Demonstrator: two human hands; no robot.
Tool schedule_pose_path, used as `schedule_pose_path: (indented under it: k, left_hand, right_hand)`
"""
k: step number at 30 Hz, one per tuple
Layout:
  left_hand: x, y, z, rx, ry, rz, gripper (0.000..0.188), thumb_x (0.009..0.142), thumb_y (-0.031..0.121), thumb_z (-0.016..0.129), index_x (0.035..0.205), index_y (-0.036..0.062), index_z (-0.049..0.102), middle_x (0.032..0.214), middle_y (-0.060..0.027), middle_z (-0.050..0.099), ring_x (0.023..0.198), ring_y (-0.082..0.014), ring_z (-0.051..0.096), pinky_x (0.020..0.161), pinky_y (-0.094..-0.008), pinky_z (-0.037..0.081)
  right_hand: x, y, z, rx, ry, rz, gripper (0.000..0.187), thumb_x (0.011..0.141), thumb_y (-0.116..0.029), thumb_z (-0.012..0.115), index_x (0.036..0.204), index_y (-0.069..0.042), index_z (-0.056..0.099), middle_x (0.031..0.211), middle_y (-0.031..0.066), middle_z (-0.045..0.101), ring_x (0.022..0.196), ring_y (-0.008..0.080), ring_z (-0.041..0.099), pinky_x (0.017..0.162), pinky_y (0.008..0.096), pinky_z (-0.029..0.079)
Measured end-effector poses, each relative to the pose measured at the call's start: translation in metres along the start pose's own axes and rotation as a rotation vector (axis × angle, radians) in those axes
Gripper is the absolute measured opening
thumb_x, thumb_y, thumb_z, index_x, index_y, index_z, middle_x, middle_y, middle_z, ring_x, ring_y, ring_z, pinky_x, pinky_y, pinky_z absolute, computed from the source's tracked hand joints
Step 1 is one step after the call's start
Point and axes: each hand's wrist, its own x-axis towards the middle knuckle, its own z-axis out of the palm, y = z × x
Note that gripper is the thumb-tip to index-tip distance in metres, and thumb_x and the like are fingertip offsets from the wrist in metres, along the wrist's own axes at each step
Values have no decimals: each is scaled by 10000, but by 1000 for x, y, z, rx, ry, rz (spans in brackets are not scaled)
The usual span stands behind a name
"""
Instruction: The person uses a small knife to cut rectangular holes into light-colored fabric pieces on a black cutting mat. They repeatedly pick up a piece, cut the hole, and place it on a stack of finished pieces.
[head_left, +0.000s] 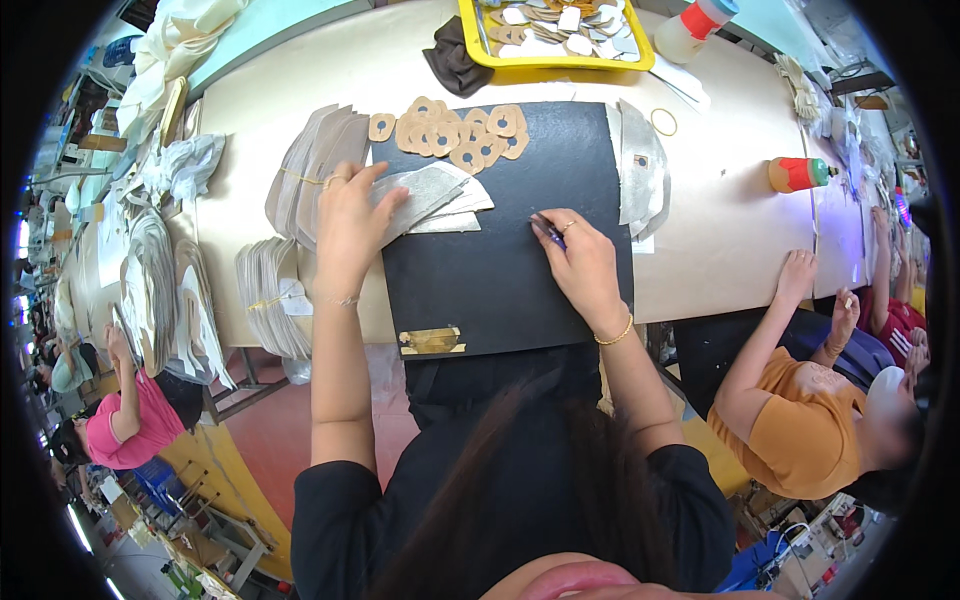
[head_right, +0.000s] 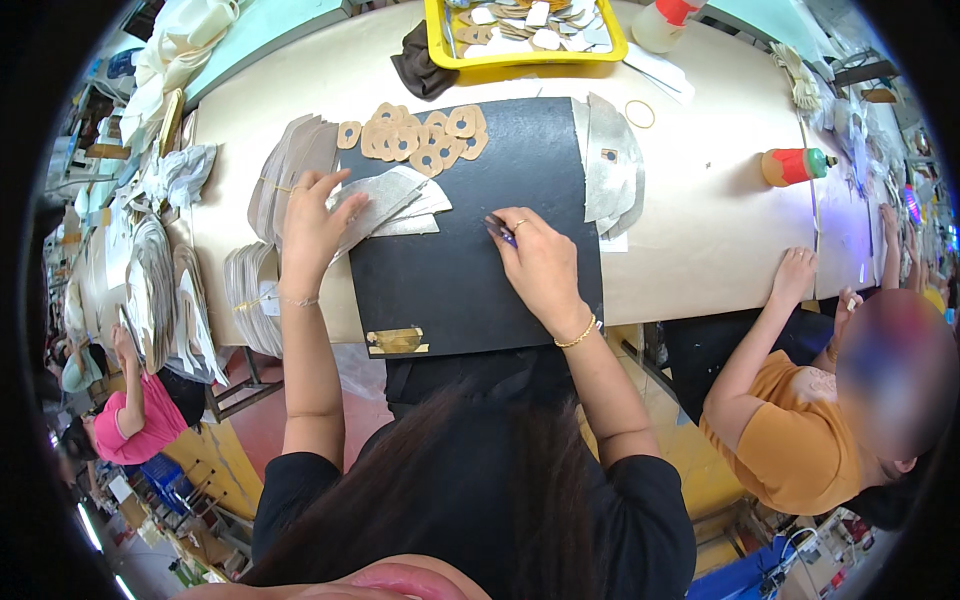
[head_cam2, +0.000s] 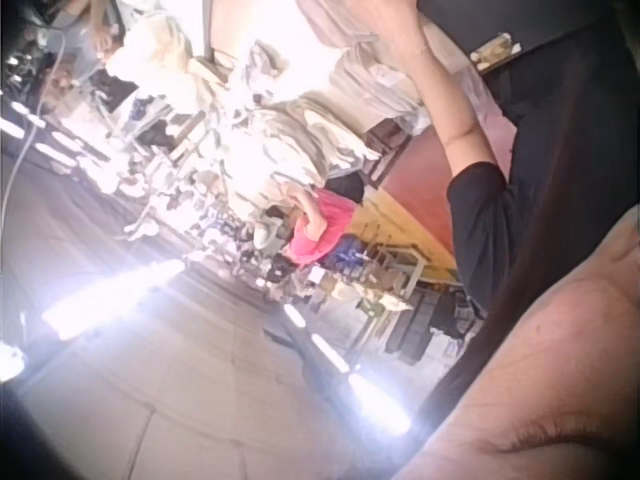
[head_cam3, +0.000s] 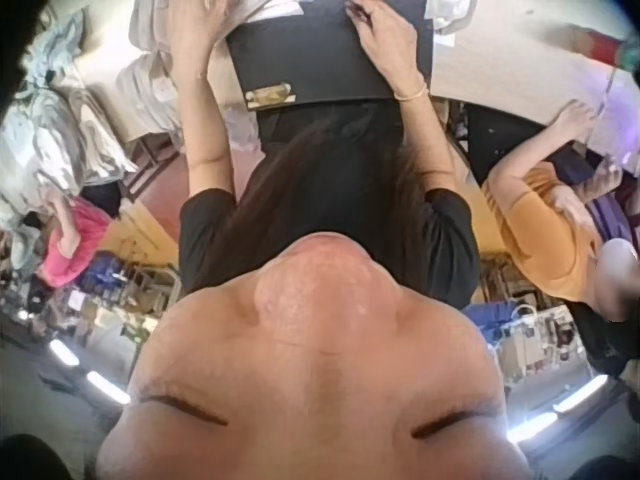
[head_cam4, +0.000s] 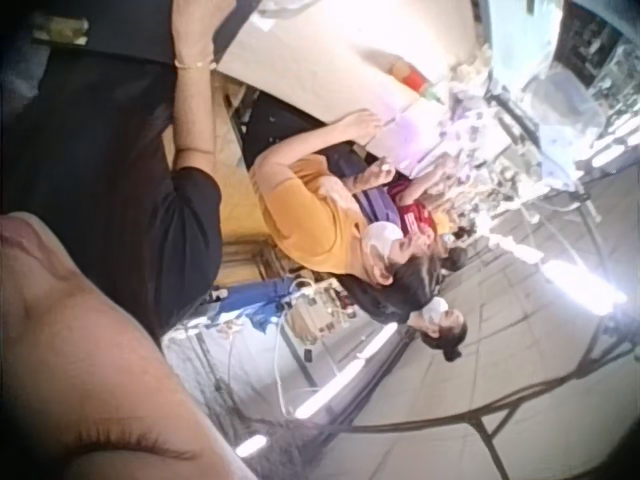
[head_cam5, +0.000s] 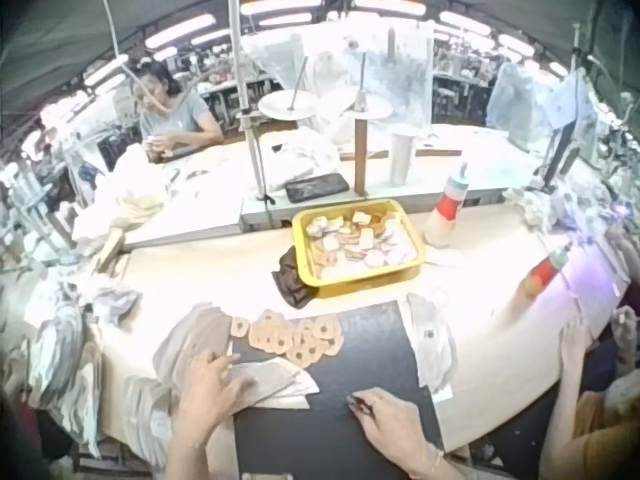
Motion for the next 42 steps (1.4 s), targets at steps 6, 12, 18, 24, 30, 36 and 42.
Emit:
schedule_pose_path:
  k: [6, 12, 18, 24, 30, 36, 42]
  left_hand:
    - [-32, -20, 2, 132, 59, -31, 400, 832, 261, 757, 1156, 35, 695, 1069, -167, 643, 997, -346, 613, 875, -439, 464]
    - [-36, -15, 11, 248, 195, 104, 250, 876, 194, 706, 1057, 32, 646, 1032, -151, 635, 973, -361, 604, 835, -452, 459]
    - [-46, -2, 15, 230, 59, 31, 158, 835, 14, 668, 877, 19, 515, 973, -148, 655, 971, -374, 617, 837, -462, 453]
    - [-62, -11, -5, -51, -89, 130, 195, 787, -93, 618, 871, 9, 474, 1132, -183, 692, 1051, -404, 632, 902, -446, 481]
    - [-76, -5, -17, -522, -236, 0, 157, 863, -62, 655, 930, -1, 527, 1016, -112, 694, 890, -143, 638, 811, -268, 495]
    - [-86, 26, -2, -843, -214, 16, 227, 929, -12, 661, 1112, 19, 530, 1041, -82, 658, 943, -99, 612, 802, -199, 470]
    - [-93, 34, 8, -734, -226, 99, 266, 930, -54, 597, 1191, -20, 561, 1015, -97, 651, 911, -177, 630, 805, -255, 466]
  right_hand:
    - [5, 5, 2, 1, -13, -23, 135, 905, -142, 669, 1006, -57, 694, 972, 109, 712, 837, 319, 693, 712, 360, 550]
    - [-1, 4, 2, -68, 45, -62, 125, 884, -176, 697, 980, -97, 690, 966, 71, 713, 849, 282, 699, 715, 360, 563]
    - [-7, 7, 3, -67, -5, -42, 155, 876, -171, 664, 1007, -90, 658, 927, 84, 685, 843, 317, 686, 709, 434, 559]
    - [-4, 7, 3, 64, -44, 0, 162, 933, -199, 625, 999, -57, 667, 945, 126, 687, 905, 340, 676, 755, 449, 549]
    - [-8, -6, -4, 426, -97, -155, 409, 866, -369, 752, 1094, -40, 670, 888, 88, 679, 802, 215, 643, 734, 310, 508]
    - [-11, -26, -20, 772, -293, 175, 384, 847, -324, 783, 1013, -2, 654, 773, 56, 627, 575, 129, 576, 569, 287, 486]
    - [-7, -28, -30, 754, -89, -20, 199, 869, -165, 744, 981, -18, 671, 843, 61, 645, 625, 128, 600, 578, 286, 486]
